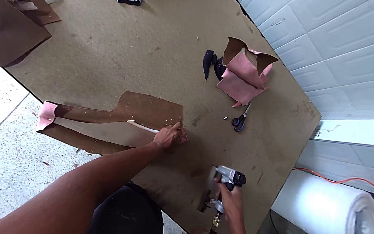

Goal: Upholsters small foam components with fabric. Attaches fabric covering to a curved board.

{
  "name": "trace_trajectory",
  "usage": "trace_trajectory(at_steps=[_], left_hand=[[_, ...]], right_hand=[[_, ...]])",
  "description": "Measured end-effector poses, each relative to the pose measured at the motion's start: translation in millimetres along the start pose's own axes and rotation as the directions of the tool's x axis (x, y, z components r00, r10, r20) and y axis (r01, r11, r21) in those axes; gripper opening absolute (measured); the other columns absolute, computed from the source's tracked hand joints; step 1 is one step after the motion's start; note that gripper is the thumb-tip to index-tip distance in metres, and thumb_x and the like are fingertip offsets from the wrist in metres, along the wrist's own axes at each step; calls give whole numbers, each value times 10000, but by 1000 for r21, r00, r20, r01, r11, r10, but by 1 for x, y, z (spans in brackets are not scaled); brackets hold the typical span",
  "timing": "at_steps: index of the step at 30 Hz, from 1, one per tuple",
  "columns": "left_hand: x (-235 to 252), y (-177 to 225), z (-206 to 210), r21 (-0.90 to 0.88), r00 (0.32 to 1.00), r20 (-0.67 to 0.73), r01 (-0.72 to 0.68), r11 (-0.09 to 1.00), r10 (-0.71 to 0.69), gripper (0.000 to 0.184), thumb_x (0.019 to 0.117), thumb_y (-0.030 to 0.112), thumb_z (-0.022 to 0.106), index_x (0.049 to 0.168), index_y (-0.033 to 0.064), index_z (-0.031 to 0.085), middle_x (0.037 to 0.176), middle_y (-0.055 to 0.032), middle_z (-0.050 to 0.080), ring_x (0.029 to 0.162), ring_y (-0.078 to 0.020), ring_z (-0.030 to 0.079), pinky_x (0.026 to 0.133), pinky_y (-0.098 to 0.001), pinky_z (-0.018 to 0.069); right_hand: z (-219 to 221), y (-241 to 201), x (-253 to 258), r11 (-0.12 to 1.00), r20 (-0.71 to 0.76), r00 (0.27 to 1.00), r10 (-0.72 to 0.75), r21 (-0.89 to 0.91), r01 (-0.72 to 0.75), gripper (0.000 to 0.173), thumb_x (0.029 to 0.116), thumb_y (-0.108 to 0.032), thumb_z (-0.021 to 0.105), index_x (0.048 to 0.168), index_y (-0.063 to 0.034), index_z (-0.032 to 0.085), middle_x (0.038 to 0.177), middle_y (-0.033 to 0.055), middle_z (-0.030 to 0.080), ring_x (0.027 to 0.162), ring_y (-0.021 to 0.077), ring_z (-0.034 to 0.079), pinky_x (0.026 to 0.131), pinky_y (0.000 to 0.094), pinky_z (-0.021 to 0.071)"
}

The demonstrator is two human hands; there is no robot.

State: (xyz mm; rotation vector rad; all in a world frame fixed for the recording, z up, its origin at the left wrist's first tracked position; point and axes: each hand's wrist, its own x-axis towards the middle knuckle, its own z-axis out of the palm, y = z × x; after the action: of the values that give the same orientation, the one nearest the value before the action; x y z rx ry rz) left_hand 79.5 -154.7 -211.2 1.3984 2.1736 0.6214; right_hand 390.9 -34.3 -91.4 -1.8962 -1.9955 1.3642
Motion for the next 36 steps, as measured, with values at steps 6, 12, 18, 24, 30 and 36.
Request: trace_trajectory(at_steps=[6,12,18,24,30,36], left_hand=[[1,-2,3,-9,1000,-18,-14,1000,14,318,1060,294,457,960,130,710,1250,-28,606,1023,-204,654,865,-384,590],[0,-2,5,-8,998,-33,-47,999,47,294,1060,292,478,982,119,702,1195,-41,608,1002,-211,648,847,-379,587],[-2,-2,0,-22,997,-38,-74,997,73,298,1057,320,511,948,113,696,1167,-53,614,1009,-226,648,843,-384,590],[-2,0,1,-24,997,-37,-70,997,70,292,1059,289,493,961,109,700,1176,-61,610,1019,-230,647,851,-386,589],[-3,-4,5,-38,996,-54,-75,996,73,306,1073,269,471,970,105,709,1198,-62,613,1052,-231,649,879,-389,587],[-1,-7,-12,-208,999,-19,-32,978,28,327,1051,406,529,1014,163,745,1219,-13,625,1083,-168,645,932,-391,575]], right_hand=[[65,-72,10,774,287,873,-395,-407,485,266,864,-233,618,1091,-239,758,797,-66,702,560,75,606,511,357,543],[83,-88,21,763,346,875,-339,-443,471,241,875,-233,617,1073,-240,755,753,-64,684,534,79,588,502,341,532],[90,-102,20,725,394,881,-260,-523,448,175,906,-242,627,1035,-209,741,858,-40,711,714,91,660,662,371,578],[90,-106,13,764,395,897,-199,-511,395,186,894,-260,643,1044,-233,748,807,-38,694,628,102,643,584,359,576],[105,-104,-3,756,384,912,-145,-551,353,137,925,-271,652,1008,-208,741,789,-14,674,665,127,640,623,380,559],[91,-75,-3,796,241,947,-213,-519,312,210,916,-270,666,1070,-138,720,740,37,682,616,185,672,604,443,597]])
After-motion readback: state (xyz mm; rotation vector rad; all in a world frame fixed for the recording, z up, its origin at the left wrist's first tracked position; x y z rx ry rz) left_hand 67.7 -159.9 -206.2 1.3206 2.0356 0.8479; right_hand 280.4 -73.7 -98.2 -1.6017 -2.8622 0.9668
